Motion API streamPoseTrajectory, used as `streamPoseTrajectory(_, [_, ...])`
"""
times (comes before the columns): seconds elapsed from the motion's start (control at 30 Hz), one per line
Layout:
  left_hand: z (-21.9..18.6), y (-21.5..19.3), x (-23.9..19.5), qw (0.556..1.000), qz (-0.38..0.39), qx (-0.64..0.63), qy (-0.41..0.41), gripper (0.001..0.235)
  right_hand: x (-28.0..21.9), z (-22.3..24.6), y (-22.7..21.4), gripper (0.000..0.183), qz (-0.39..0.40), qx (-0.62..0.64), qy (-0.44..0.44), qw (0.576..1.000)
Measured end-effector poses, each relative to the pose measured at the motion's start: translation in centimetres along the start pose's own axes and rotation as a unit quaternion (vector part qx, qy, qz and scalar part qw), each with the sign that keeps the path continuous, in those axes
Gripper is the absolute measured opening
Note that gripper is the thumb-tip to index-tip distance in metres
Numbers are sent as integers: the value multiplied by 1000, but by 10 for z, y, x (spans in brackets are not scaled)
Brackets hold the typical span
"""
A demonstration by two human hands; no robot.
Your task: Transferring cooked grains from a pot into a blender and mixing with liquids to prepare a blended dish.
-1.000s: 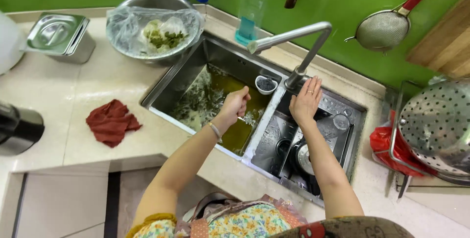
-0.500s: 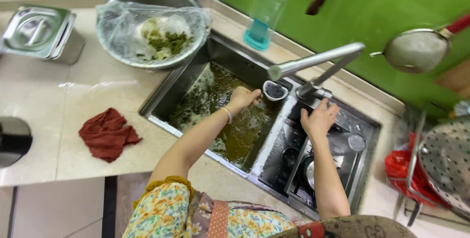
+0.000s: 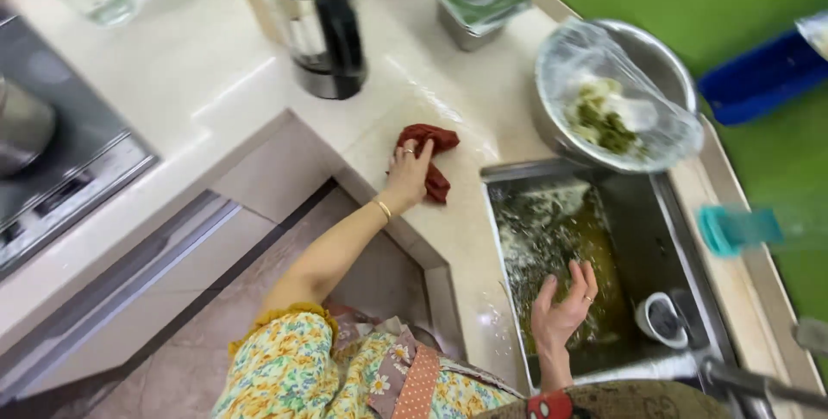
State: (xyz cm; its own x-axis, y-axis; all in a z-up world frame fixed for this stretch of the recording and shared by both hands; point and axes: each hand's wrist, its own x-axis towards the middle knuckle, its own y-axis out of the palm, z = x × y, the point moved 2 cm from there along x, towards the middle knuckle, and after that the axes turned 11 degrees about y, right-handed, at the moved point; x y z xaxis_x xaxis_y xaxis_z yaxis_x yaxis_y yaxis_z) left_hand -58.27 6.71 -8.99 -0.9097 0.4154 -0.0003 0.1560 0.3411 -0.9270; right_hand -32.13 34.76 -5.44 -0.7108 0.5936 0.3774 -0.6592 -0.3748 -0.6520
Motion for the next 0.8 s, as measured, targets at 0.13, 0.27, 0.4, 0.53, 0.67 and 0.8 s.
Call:
streamPoseTrajectory(0.13, [49, -66, -59, 979, -196, -4, 57, 87, 17, 124, 74, 44, 64, 104, -135, 983])
streamPoseTrajectory(0.27, [147, -110, -101, 942, -279, -185, 22, 71, -7, 235, 147, 40, 131, 173, -192, 957])
streamPoseTrajectory(0.4, [258, -159, -117, 918, -339, -206, -17, 82, -43, 347, 205, 39, 187, 209, -252, 926])
streamPoseTrajectory(0.53, [323, -203, -117, 937, -246, -248, -23, 91, -32, 445, 262, 36, 277, 197, -194, 920])
streamPoseTrajectory(0.67, [349, -246, -100, 974, -152, -166, 13, 108, 64, 566, 325, 26, 203, 116, -324, 917])
streamPoseTrajectory(0.8, [371, -238, -93, 963, -128, -220, 86, 107, 177, 634, 410, 32, 165, -99, -274, 942])
